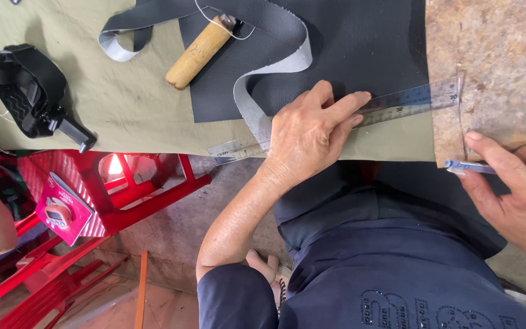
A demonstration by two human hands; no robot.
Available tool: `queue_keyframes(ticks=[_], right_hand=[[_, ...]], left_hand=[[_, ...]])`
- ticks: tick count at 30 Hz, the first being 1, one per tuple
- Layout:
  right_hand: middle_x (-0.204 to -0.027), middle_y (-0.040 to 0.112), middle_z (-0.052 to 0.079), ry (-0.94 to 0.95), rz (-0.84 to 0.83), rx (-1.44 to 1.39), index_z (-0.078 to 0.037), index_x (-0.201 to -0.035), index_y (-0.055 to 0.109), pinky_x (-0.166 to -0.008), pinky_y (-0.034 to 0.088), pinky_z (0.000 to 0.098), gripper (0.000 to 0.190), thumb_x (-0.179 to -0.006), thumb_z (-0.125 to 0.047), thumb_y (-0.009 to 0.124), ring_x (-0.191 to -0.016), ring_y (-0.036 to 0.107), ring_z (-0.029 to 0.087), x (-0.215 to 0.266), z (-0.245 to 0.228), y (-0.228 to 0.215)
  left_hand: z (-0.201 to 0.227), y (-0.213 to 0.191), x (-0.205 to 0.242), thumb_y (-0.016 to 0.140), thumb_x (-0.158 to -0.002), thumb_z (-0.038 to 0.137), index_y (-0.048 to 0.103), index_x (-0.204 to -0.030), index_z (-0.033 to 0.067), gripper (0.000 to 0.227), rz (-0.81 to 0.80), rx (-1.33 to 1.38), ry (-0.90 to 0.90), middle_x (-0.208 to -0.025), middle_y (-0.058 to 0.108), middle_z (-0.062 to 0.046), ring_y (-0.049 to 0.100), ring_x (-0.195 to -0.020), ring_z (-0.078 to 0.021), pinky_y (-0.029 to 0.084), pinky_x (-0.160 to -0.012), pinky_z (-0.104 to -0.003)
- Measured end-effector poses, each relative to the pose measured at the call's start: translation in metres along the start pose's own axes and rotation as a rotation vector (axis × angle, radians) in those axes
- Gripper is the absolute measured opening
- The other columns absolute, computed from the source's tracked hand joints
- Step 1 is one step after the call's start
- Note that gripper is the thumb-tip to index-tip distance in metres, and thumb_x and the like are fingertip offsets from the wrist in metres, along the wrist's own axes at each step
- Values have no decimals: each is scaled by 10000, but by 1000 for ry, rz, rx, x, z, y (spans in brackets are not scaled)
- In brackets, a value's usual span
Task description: Cutting leather with scissors and marking measurements using a ruler and pen
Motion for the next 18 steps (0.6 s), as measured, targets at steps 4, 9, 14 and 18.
queue_keyframes(ticks=[4,9,14,18], right_hand=[[-1002,475,210,22,3,-46,67,-1498,792,-847,481,424,428,-1111,-87,889,-871,497,318,0,1,0],[-1030,505,217,44,-13,-3,45,-1504,799,-847,494,413,435,-1110,-114,891,-878,525,310,3,2,0],[-1019,490,207,54,-12,-12,41,-1491,785,-836,465,413,427,-1100,-109,872,-873,496,311,-6,-5,-6],[-902,507,145,8,-4,25,-18,-1427,805,-836,454,439,415,-1060,-189,892,-800,497,306,-13,-7,-8]], left_hand=[[-1,2,1,566,-1075,363,650,-1248,311,199,15,0,-1,-880,444,11,508,-625,-177,439,-470,-329],[-1,2,1,624,-1049,339,659,-1232,304,191,24,11,6,-879,444,5,524,-627,-191,448,-482,-343],[-1,2,0,641,-1031,354,650,-1243,319,216,1,14,-2,-891,463,-3,555,-653,-218,477,-528,-376],[0,-5,-1,639,-1044,309,663,-1252,288,210,5,71,2,-886,473,16,559,-652,-167,472,-495,-326]])
Point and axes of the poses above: each hand's wrist, its own x-axis away from the middle knuckle, its own y-axis out of the palm, z = x × y, the point moved 8 cm from there along -x, towards the middle knuckle
